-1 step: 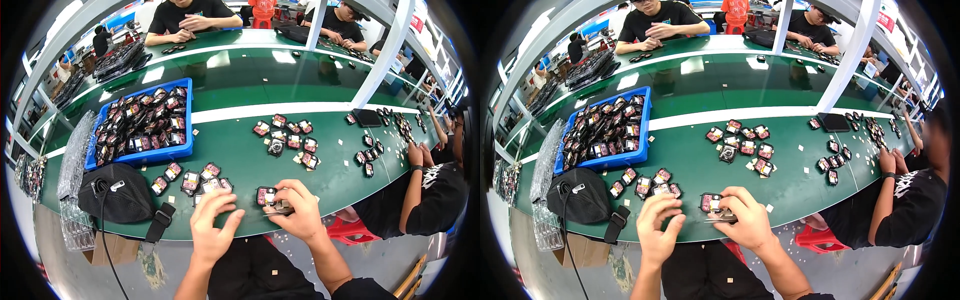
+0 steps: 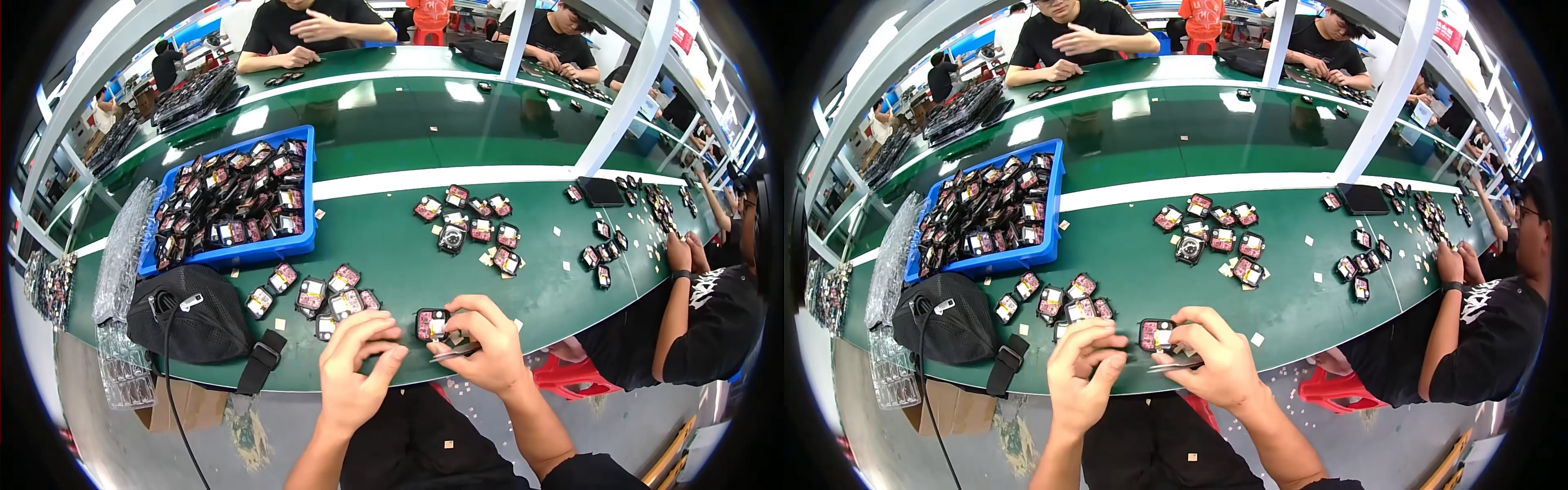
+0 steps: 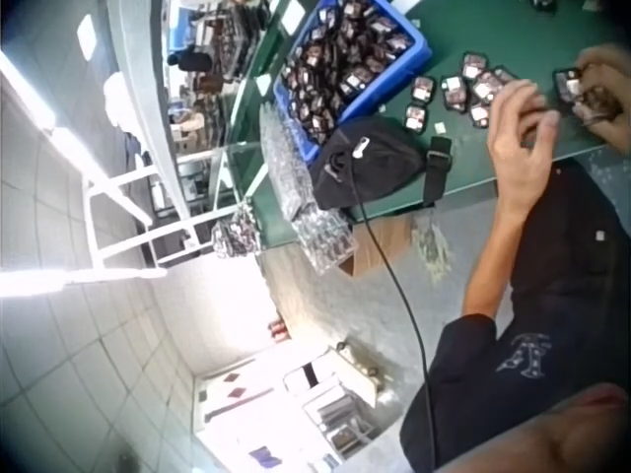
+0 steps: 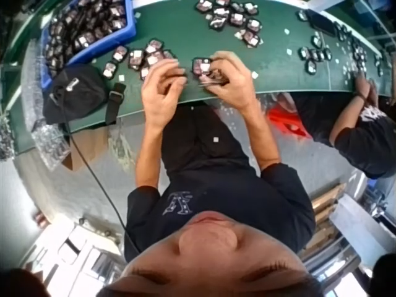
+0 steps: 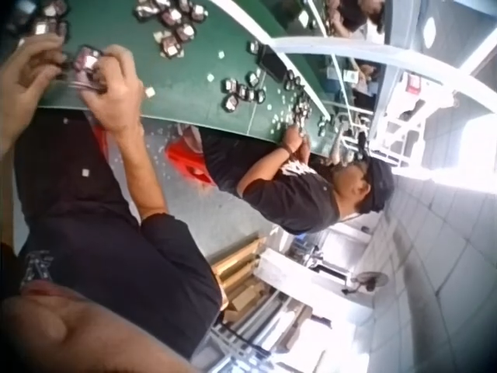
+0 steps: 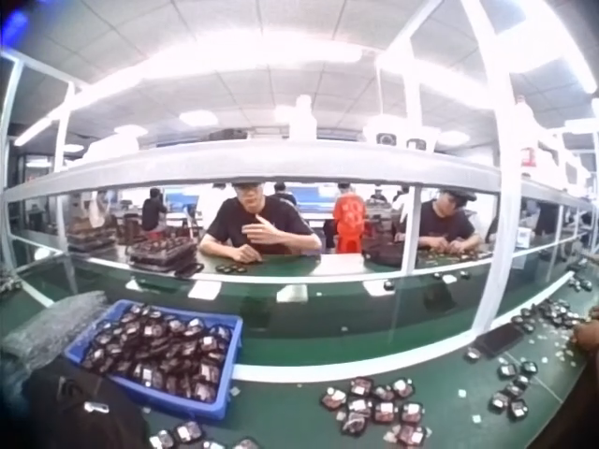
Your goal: Assemble small electronic components (smartwatch-like devices) using tweezers.
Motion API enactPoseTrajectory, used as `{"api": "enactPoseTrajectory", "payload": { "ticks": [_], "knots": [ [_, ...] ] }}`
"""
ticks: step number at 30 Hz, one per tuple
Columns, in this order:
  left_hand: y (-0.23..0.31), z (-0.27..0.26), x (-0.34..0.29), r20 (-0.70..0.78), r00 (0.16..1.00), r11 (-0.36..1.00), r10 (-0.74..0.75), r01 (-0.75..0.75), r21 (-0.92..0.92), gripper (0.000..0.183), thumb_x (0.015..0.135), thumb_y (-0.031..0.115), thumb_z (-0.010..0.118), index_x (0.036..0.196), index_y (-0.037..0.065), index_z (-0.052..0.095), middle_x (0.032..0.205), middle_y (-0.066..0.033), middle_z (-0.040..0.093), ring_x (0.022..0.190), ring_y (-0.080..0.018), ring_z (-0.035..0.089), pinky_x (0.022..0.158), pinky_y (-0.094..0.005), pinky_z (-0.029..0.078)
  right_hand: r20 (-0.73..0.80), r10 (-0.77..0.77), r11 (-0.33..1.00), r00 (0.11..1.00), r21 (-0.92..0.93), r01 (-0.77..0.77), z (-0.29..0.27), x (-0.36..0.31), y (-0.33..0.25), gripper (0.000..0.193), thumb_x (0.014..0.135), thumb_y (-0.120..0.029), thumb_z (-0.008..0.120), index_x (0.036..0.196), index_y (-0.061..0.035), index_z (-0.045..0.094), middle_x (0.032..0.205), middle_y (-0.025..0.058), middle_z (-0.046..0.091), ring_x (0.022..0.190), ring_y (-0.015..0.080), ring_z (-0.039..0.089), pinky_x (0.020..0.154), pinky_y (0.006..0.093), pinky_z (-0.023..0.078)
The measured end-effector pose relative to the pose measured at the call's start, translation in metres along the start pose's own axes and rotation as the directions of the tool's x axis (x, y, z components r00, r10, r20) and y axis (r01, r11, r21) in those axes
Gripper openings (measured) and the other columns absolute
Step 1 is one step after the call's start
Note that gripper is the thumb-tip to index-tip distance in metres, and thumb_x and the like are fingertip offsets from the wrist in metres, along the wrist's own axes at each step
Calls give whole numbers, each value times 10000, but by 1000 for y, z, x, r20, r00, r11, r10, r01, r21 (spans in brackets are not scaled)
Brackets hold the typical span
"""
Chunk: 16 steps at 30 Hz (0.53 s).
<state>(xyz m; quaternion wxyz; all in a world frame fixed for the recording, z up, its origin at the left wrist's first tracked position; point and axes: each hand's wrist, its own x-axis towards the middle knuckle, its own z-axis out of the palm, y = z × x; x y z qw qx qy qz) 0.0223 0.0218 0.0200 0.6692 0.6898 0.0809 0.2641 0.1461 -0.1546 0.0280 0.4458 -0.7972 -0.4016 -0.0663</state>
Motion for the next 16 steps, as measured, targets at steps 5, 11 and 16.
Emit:
{"api": "enactPoseTrajectory", "payload": {
  "ticks": [5, 11, 16],
  "knots": [
    [-5, -3, 2, 256, 953, 856, -164, 267, -444, 552, 1060, 282, 672, 1460, -65, 519, 1427, -191, 544, 1061, -251, 730, 833, -349, 631, -15, -251, 935, 968, 254, 246, 3, 7, -3, 372, 745, -212, 960, 953, -67, 687, 1142, 114, 733, 799, 243, 756, 654, 328, 629],
    [-15, -26, 9, 602, 765, 626, -228, 590, -511, 580, 1138, 371, 514, 1490, -90, 488, 1129, -165, 718, 943, -218, 739, 742, -321, 625, 106, -307, 912, 946, 318, 260, 2, 13, -3, 347, 801, -170, 912, 1056, -68, 700, 1195, 107, 752, 865, 250, 772, 675, 333, 632],
    [-13, -18, 7, 428, 852, 603, -301, 518, -607, 581, 1069, 286, 659, 1514, -47, 489, 1365, -225, 637, 1026, -259, 739, 828, -341, 642, 42, -167, 936, 985, 322, 144, 11, 12, -4, 361, 828, -118, 880, 1145, -88, 710, 1383, 166, 682, 1019, 319, 772, 714, 333, 643]
  ]
}}
